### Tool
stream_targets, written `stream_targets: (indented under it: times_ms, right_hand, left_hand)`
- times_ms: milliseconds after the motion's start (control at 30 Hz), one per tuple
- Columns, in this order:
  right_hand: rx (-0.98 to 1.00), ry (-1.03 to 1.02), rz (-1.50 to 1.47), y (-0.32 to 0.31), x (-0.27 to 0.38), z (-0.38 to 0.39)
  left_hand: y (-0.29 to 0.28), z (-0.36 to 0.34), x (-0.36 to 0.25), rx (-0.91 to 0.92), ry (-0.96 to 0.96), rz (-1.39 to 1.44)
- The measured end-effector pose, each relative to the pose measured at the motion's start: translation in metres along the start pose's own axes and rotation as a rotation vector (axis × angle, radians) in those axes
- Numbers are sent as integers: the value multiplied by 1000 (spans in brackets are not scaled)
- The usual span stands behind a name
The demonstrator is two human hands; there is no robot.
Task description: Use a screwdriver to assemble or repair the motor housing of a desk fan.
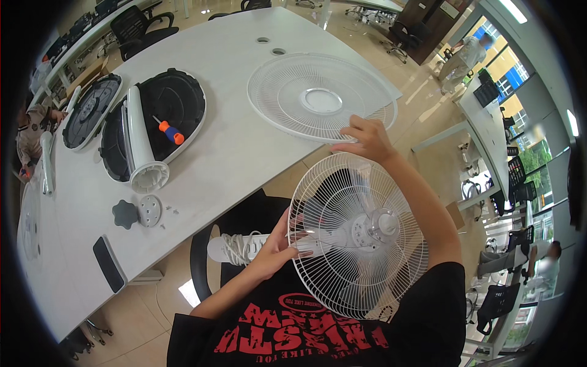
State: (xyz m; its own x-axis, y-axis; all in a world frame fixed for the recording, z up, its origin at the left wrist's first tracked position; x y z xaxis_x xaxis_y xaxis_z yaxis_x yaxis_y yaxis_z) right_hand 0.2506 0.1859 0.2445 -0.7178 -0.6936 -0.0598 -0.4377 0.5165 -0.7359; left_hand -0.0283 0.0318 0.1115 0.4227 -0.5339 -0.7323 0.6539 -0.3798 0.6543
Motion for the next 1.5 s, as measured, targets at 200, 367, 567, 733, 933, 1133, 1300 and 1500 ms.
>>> stream_targets:
  times_ms: [200, 367, 567, 733, 933, 1133, 1300, 1500]
  right_hand:
    - [269, 174, 171, 45, -42, 4]
    - [339, 219, 263, 93, -80, -10]
    - [502, 516, 294, 97, -96, -24]
    - [223, 503, 61, 42, -42, -19]
    - [94, 630, -275, -81, 38, 68]
    - [36, 1020, -343, -151, 87, 145]
    - [41, 990, -325, -147, 118, 176]
    - [-41, 930, -318, -149, 138, 190]
  left_hand:
    - [6, -4, -3, 18, 3, -25]
    - [0, -2, -1, -30, 4, -5]
    - [9, -2, -5, -47, -26, -33]
    - [6, 6, -7, -60, -4, -13]
    - [2, 4, -4, -95, -10, -68]
    - [13, -8, -11, -41, 14, -148]
    - [18, -8, -6, 1, 5, -206]
    - [27, -3, -19, 80, 20, -317]
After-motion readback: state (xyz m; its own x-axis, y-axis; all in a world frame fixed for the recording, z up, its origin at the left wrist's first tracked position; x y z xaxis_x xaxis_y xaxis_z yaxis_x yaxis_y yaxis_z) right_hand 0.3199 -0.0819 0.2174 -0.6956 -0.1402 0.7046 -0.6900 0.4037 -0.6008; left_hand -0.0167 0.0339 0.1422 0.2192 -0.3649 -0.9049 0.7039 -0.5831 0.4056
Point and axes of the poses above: each hand's wrist, its own z-axis away from the middle knuckle, its own y-axis out of the palm, x = y × z, the point moved 4 cm from there along -z, towards the middle knuckle, and after that the axes turned 9 degrees about -x, right-handed, at the moved point
